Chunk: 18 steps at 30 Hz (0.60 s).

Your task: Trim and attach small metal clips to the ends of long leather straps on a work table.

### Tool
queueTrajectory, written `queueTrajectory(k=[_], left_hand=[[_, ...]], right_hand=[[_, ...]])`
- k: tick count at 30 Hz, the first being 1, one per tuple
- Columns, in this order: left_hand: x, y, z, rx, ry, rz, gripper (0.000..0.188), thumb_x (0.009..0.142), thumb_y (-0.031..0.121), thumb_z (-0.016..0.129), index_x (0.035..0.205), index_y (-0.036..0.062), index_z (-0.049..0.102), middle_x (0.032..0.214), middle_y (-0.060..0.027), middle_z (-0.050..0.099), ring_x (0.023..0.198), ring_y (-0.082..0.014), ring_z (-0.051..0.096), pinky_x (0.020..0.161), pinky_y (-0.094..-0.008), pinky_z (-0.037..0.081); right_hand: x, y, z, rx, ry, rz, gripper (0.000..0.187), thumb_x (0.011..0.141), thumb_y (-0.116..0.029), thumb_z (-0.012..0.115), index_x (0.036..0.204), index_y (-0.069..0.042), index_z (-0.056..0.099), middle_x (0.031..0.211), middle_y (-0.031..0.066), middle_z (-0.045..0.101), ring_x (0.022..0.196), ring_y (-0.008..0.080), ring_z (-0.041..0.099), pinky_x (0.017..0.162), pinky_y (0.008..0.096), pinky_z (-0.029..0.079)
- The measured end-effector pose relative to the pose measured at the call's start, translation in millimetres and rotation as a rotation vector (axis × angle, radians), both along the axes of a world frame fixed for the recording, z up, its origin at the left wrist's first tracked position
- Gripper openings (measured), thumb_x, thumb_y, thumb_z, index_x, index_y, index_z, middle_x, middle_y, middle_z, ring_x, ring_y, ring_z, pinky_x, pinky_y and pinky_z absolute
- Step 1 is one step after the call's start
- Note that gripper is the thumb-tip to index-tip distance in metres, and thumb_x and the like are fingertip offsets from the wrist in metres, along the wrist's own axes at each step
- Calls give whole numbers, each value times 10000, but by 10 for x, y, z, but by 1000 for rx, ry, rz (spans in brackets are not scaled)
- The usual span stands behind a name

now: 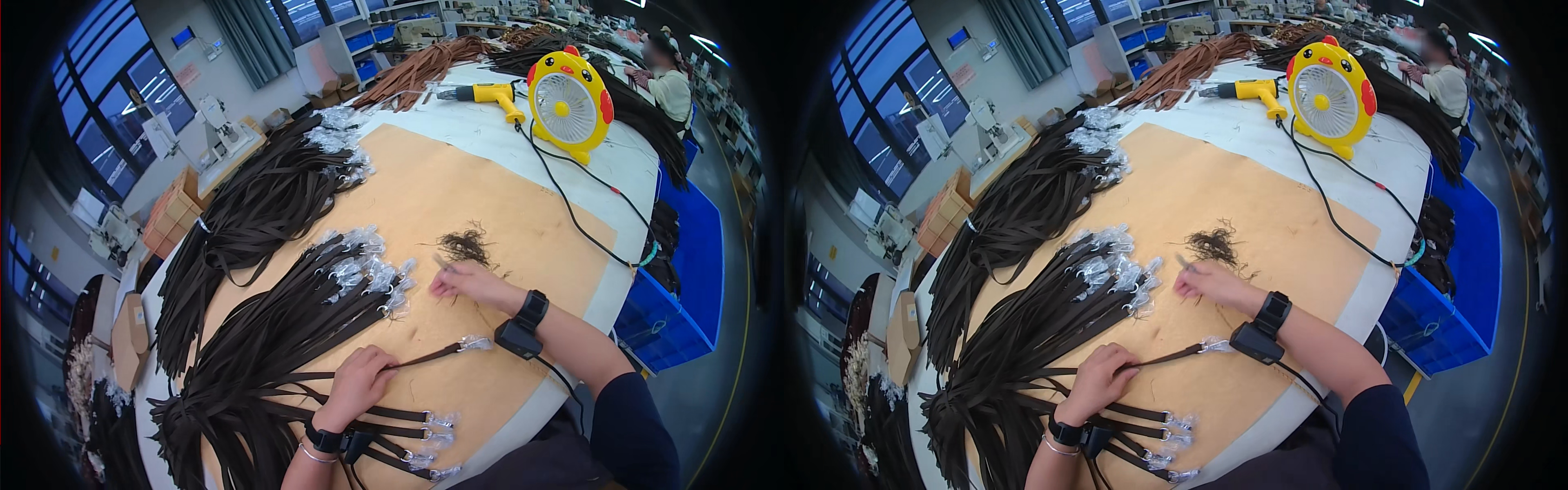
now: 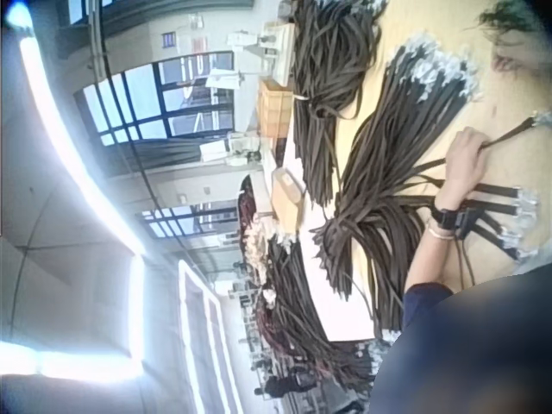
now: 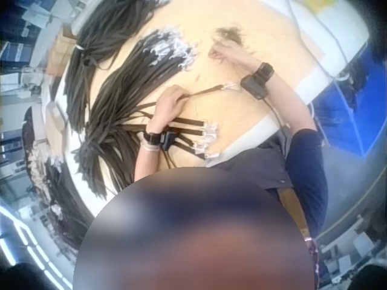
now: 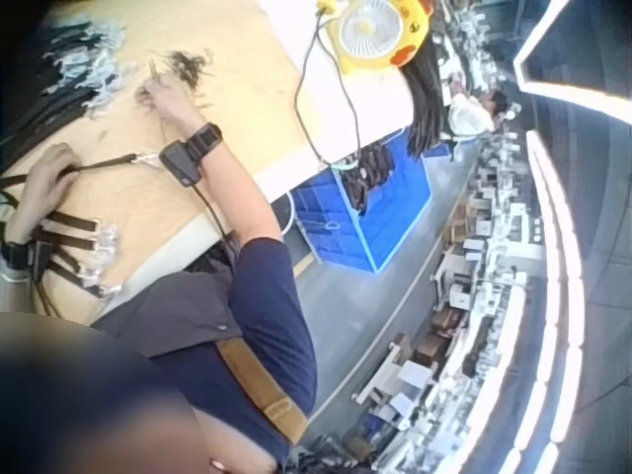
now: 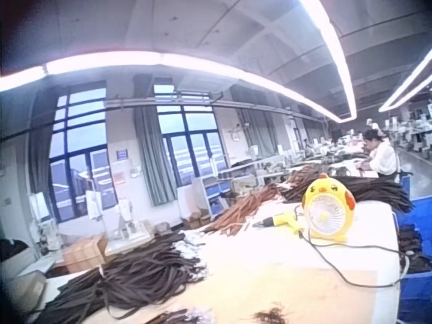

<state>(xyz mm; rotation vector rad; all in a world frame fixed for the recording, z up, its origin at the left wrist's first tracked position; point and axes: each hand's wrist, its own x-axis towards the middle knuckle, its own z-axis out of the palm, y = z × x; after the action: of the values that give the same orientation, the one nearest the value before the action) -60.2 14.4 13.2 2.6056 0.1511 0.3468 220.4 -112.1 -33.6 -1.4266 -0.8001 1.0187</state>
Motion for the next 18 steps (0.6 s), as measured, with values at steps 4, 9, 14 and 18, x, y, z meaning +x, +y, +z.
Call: queueTrajectory(k=[4,9,14,18], left_hand=[[-120,-141,230,-145,237,-364,186,894,233,712,993,76,721,944,-87,671,869,-273,651,761,-362,533],[7,32,168,-63,42,-32,213,865,216,729,1023,74,712,925,-101,657,885,-291,640,799,-372,526],[214,298,-55,385,-13,285,274,782,177,765,1002,71,640,870,-95,610,863,-312,603,797,-412,495],[234,173,-119,211,61,263,182,837,167,722,946,52,634,868,-107,631,850,-317,615,775,-413,494]], right_hand=[[124,-51,152,-20,-672,-279,324,1049,-239,464,1033,32,640,975,165,674,946,286,666,854,373,521],[-362,-102,176,240,-693,-67,332,1051,-293,438,1048,-12,616,920,162,669,895,311,672,782,399,516],[-546,-161,269,10,-543,199,307,1053,-311,429,1048,-57,601,837,118,675,737,311,672,691,402,524],[-375,-187,96,-18,-707,169,302,1046,-322,438,1070,-74,610,781,121,670,712,324,663,658,418,517]])
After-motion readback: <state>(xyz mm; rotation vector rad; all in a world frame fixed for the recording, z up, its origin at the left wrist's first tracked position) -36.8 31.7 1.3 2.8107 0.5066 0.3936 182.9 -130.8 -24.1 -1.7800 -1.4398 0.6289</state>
